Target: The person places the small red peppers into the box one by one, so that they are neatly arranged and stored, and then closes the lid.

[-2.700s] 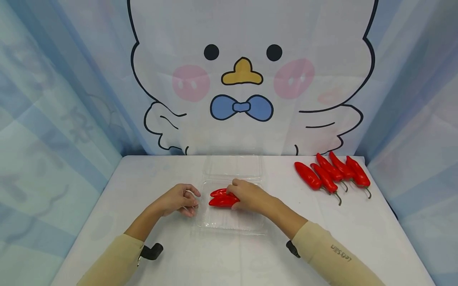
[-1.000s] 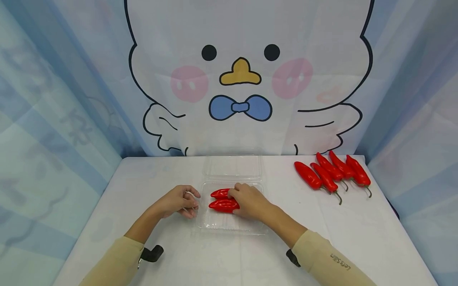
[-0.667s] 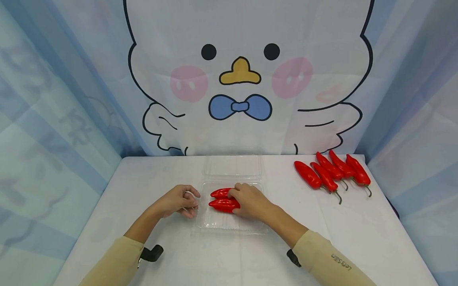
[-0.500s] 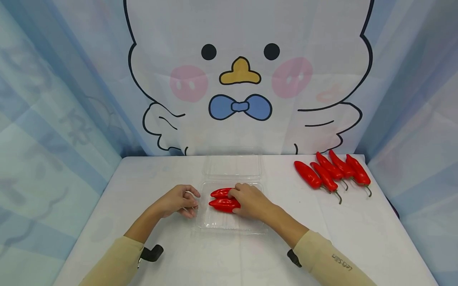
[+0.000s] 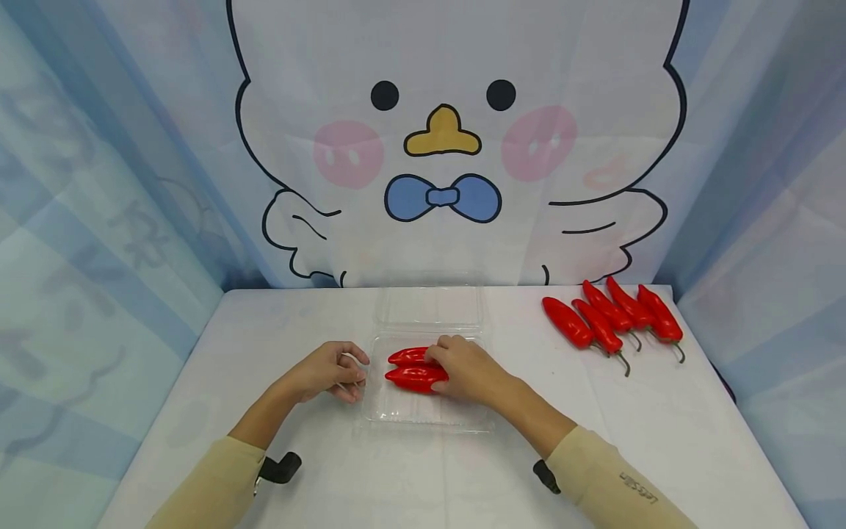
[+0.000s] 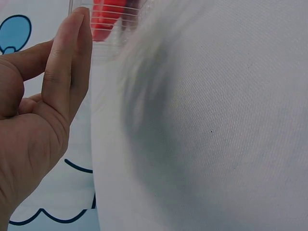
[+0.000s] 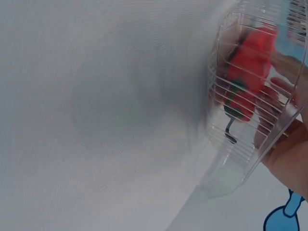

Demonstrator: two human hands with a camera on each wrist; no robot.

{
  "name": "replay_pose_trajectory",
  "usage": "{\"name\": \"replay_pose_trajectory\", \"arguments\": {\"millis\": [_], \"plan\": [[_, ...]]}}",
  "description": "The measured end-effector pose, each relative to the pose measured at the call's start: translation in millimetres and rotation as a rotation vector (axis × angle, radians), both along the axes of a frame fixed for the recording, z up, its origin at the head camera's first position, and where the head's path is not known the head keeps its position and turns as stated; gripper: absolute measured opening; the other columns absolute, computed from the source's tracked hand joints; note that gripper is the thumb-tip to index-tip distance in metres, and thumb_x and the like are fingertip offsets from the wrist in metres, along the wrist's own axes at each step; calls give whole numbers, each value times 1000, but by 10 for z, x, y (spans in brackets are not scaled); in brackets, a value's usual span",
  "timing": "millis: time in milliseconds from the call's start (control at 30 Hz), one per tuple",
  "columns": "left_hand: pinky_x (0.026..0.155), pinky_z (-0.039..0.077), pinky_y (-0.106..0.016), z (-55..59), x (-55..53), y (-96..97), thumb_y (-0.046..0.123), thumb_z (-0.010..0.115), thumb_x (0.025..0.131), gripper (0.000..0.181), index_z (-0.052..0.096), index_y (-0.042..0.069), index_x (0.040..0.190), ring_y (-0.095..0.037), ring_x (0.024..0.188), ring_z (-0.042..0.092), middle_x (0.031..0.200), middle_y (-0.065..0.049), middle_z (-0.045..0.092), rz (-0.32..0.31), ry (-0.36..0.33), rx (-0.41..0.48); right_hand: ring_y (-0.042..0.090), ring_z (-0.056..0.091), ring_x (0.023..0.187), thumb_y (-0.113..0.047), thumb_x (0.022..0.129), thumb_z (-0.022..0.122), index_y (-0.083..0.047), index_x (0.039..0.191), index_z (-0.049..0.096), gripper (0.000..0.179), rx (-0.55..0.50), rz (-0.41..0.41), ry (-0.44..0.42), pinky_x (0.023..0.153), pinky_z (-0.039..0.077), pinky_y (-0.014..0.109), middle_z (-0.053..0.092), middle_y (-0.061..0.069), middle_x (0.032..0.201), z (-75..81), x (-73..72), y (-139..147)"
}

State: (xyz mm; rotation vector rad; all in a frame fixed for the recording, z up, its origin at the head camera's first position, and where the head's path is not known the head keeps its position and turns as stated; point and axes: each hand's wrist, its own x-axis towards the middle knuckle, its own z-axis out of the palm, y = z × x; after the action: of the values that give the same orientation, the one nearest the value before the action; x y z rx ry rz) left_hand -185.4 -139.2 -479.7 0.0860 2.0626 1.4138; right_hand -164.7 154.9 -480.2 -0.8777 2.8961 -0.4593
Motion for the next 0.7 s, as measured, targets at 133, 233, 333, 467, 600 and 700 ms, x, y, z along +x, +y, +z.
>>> {"name": "replay_pose_trajectory", "arguments": {"millis": [133, 233, 333, 467, 600, 700], "plan": [[63, 65, -33, 3, -2, -5, 3, 67, 98, 28, 58, -3, 124, -20, 65, 73, 91, -14, 73, -2, 4, -4, 14, 60, 96, -26, 83, 88, -17, 117, 72, 38, -5, 4, -3, 84, 60, 31, 65, -1, 106, 35, -7, 45], [64, 65, -33, 5, -7, -6, 3, 67, 98, 28, 58, -3, 124, -20, 65, 73, 91, -14, 73, 0, -4, -1, 13, 60, 95, -24, 82, 88, -17, 115, 72, 37, -22, -4, -9, 83, 60, 29, 66, -1, 106, 71, -11, 89], [63, 65, -34, 4, -8, -7, 2, 66, 98, 28, 57, -4, 124, -20, 65, 73, 91, -14, 73, -1, -6, 6, 13, 61, 97, -22, 82, 87, -16, 116, 72, 37, -53, -16, -28, 83, 61, 30, 67, 0, 108, 121, -19, 131], [63, 65, -34, 4, -6, -11, 2, 66, 98, 28, 57, -5, 124, -19, 65, 73, 92, -15, 73, -2, -10, 14, 16, 61, 104, -23, 83, 87, -16, 120, 71, 42, -68, -47, -68, 86, 63, 32, 67, 1, 115, 182, -26, 196], [64, 65, -34, 0, -6, -11, 3, 66, 98, 29, 57, -4, 125, -19, 66, 73, 92, -14, 73, -6, -9, 14, 18, 61, 108, -27, 83, 87, -15, 123, 70, 46, -73, -60, -86, 88, 63, 35, 67, 3, 116, 233, -26, 282], [64, 65, -33, -1, -5, -9, 3, 66, 98, 29, 57, -4, 124, -20, 66, 73, 92, -14, 73, -4, -6, 10, 20, 62, 107, -27, 83, 87, -14, 125, 69, 47, -90, -58, -86, 88, 64, 37, 67, 5, 116, 269, -23, 364]]}}
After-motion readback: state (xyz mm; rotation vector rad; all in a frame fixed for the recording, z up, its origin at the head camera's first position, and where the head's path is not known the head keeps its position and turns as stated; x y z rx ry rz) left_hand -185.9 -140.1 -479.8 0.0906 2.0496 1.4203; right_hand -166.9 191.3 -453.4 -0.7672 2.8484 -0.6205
